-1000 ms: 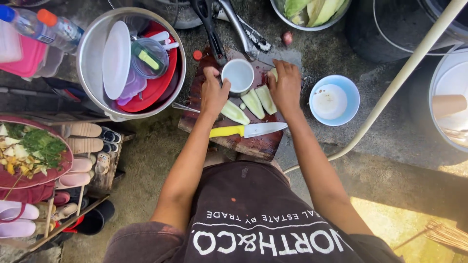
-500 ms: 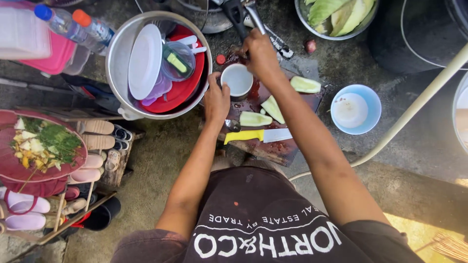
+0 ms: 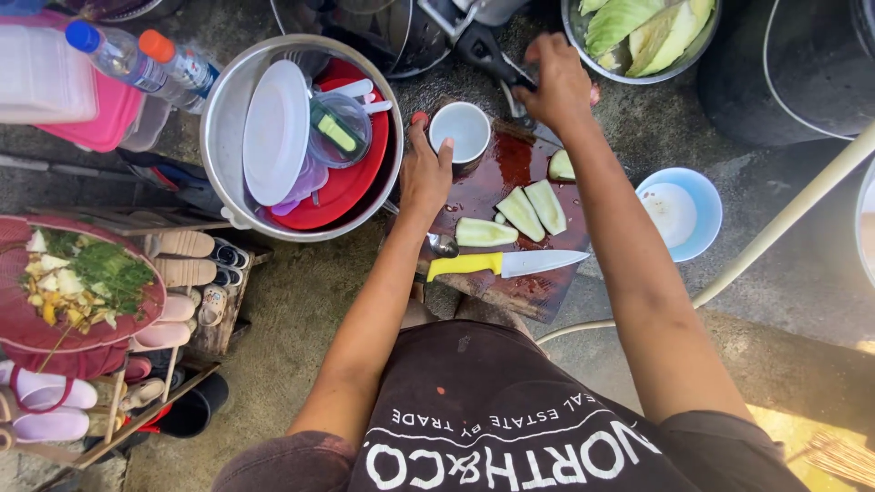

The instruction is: Peeling and then slicing a cucumber on a wooden cutting board in an outdoor setting.

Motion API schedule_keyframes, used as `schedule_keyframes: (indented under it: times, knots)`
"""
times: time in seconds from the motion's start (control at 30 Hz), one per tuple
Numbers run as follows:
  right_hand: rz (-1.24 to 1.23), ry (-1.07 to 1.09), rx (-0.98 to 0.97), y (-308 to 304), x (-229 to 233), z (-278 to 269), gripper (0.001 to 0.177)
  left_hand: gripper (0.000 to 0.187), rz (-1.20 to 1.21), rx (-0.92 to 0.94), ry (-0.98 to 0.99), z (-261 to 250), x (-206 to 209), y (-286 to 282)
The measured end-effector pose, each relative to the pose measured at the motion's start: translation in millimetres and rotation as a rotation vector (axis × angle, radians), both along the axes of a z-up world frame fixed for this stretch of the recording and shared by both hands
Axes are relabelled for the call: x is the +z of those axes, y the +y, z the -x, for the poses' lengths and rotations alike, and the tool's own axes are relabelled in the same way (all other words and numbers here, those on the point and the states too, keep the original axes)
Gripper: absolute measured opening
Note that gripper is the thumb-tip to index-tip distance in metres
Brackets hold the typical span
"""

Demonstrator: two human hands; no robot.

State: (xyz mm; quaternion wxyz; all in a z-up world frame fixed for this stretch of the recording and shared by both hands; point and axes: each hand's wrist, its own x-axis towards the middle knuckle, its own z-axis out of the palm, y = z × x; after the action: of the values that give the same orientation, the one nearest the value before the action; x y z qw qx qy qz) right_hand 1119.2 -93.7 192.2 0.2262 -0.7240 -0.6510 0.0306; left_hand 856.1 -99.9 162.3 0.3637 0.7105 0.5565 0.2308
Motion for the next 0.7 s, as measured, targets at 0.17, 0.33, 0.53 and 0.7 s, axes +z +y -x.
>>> schedule_keyframes:
  times: [0.17, 0.33, 0.53, 0.7]
  knots:
    - [-0.335, 0.11, -0.106, 23, 8, -5, 0.064, 0.072, -0.009, -0.054, 0.117, 0, 23, -2]
    - [-0.415, 0.221, -0.373, 34, -14, -37, 0.066, 0.073, 0.04, -0.11, 0.24, 5, 58, -8]
    - [-0.499, 0.137, -0.513, 41, 1, -96, 0.08, 0.067, -0.019, -0.103, 0.372, -5, 100, 0]
    - [-0.409, 0.139, -0.1, 47, 28, -74, 0.084, 0.052, -0.417, -0.087, 0.183, -16, 81, 26]
